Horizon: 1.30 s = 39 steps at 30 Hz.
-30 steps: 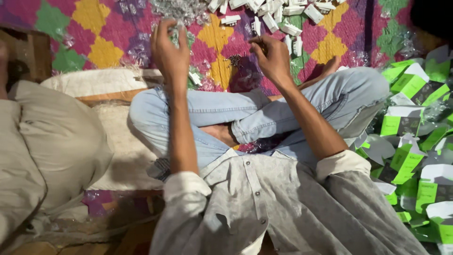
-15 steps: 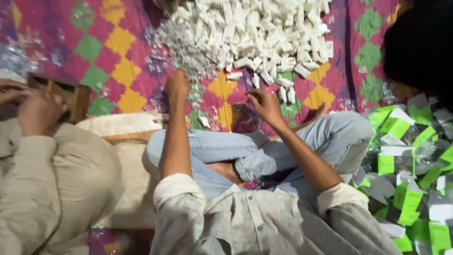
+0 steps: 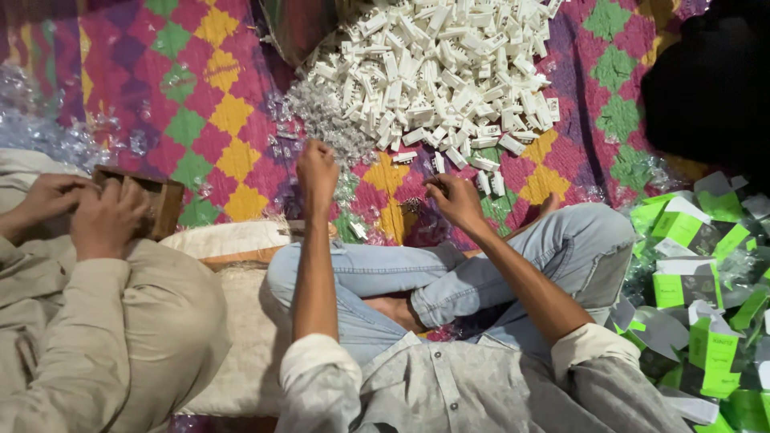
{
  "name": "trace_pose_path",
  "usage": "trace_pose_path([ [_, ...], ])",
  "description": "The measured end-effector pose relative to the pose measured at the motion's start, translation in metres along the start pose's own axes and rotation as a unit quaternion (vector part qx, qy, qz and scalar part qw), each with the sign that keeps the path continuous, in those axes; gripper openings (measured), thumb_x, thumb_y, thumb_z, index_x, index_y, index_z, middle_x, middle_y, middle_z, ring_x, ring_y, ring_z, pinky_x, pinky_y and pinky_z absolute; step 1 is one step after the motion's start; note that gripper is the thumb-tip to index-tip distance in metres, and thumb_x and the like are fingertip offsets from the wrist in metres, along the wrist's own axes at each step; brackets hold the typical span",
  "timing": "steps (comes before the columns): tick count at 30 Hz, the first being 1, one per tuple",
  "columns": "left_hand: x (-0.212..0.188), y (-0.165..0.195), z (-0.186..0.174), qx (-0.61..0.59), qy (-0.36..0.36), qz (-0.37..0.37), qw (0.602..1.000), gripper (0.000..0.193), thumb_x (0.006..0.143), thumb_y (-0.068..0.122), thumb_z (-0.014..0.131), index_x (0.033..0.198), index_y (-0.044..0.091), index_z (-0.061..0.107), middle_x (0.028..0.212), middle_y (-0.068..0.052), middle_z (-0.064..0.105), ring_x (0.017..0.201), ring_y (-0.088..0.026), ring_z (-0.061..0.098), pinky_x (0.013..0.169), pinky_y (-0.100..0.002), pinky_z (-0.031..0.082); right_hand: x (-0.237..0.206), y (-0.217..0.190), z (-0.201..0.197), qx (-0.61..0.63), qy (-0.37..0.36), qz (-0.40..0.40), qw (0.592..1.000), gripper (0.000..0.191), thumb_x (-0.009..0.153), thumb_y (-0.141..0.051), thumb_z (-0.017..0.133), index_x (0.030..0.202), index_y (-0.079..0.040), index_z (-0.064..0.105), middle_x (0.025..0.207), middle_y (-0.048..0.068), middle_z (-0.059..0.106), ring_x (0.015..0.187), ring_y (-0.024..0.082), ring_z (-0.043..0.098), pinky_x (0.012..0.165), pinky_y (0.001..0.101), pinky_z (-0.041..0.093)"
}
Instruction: The person sits on a patterned mat and assembles small white plastic electrical components by hand. They pick up a component, attach a metal piece, and place the finished unit aside, repeating the process continuously.
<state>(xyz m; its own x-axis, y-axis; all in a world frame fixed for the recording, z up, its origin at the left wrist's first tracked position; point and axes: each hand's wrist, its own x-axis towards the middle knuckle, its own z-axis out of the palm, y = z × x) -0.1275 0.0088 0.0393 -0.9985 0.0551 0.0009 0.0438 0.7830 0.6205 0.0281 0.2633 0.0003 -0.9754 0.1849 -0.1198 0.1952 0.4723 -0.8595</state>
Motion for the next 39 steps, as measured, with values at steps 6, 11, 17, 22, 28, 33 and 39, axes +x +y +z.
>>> trace_pose_path([
  [6,-0.076,0.014,0.061,-0.208,-0.086,0.011,0.974,0.007,0.1,0.012,0.065,0.105,0.007,0.063,0.093,-0.005,0.074,0.081,-0.013,0.073,0.067,-0.029,0.059,-0.004,-0.013,0.006,0.134,-0.088,0.055,0.986,0.028,0.104,-0.026,0.064,0.118,-0.004,0.075,0.082,0.003,0.072,0.06,0.011,0.051,0.053,0.0292,0.041],
  [11,-0.125,0.016,0.107,-0.359,-0.063,0.028,0.931,0.018,0.091,-0.002,0.07,0.107,0.004,0.066,0.09,-0.006,0.074,0.08,-0.013,0.071,0.071,-0.026,0.058,-0.006,-0.015,0.015,0.211,-0.117,0.03,0.97,0.03,0.1,-0.019,0.066,0.124,-0.002,0.07,0.095,0.0,0.074,0.073,0.005,0.059,0.059,0.0234,0.047],
  [17,-0.125,0.019,0.111,-0.33,-0.039,0.014,0.943,0.017,0.09,-0.002,0.07,0.104,0.004,0.064,0.086,-0.006,0.073,0.077,-0.012,0.072,0.069,-0.028,0.058,0.004,0.006,0.019,0.202,-0.125,-0.007,0.971,0.021,0.099,-0.012,0.068,0.114,0.001,0.073,0.099,0.002,0.078,0.085,0.006,0.066,0.072,0.0244,0.053],
  [22,-0.127,0.022,0.107,-0.286,-0.017,-0.009,0.958,0.019,0.087,0.003,0.079,0.098,0.005,0.063,0.081,-0.006,0.071,0.072,-0.012,0.069,0.065,-0.028,0.056,0.005,0.017,0.019,0.164,-0.133,0.012,0.977,0.014,0.095,-0.009,0.073,0.103,0.002,0.074,0.087,0.005,0.075,0.076,0.009,0.065,0.066,0.0271,0.053],
  [28,-0.126,0.021,0.102,-0.283,-0.023,-0.01,0.959,0.018,0.086,0.004,0.077,0.099,0.004,0.064,0.083,-0.005,0.072,0.069,-0.013,0.067,0.064,-0.028,0.054,0.0,0.013,0.017,0.134,-0.144,-0.028,0.98,0.015,0.093,-0.014,0.076,0.098,0.0,0.072,0.083,0.001,0.071,0.072,0.004,0.059,0.06,0.0256,0.048],
  [33,-0.125,0.022,0.103,-0.453,-0.072,0.015,0.889,0.029,0.093,0.014,0.079,0.115,0.002,0.063,0.098,-0.004,0.071,0.087,-0.01,0.065,0.076,-0.024,0.054,-0.005,0.0,0.012,0.246,-0.092,0.04,0.964,0.017,0.099,-0.02,0.071,0.1,-0.004,0.068,0.078,-0.003,0.062,0.065,0.004,0.054,0.056,0.0231,0.042],
  [39,-0.126,0.017,0.106,-0.488,-0.113,-0.078,0.862,0.027,0.096,0.019,0.073,0.115,0.001,0.071,0.097,-0.004,0.074,0.083,-0.008,0.067,0.072,-0.022,0.053,-0.011,-0.006,0.016,0.282,-0.11,0.063,0.951,0.017,0.099,-0.023,0.068,0.102,-0.007,0.069,0.077,-0.003,0.063,0.063,0.005,0.054,0.053,0.0227,0.041],
])
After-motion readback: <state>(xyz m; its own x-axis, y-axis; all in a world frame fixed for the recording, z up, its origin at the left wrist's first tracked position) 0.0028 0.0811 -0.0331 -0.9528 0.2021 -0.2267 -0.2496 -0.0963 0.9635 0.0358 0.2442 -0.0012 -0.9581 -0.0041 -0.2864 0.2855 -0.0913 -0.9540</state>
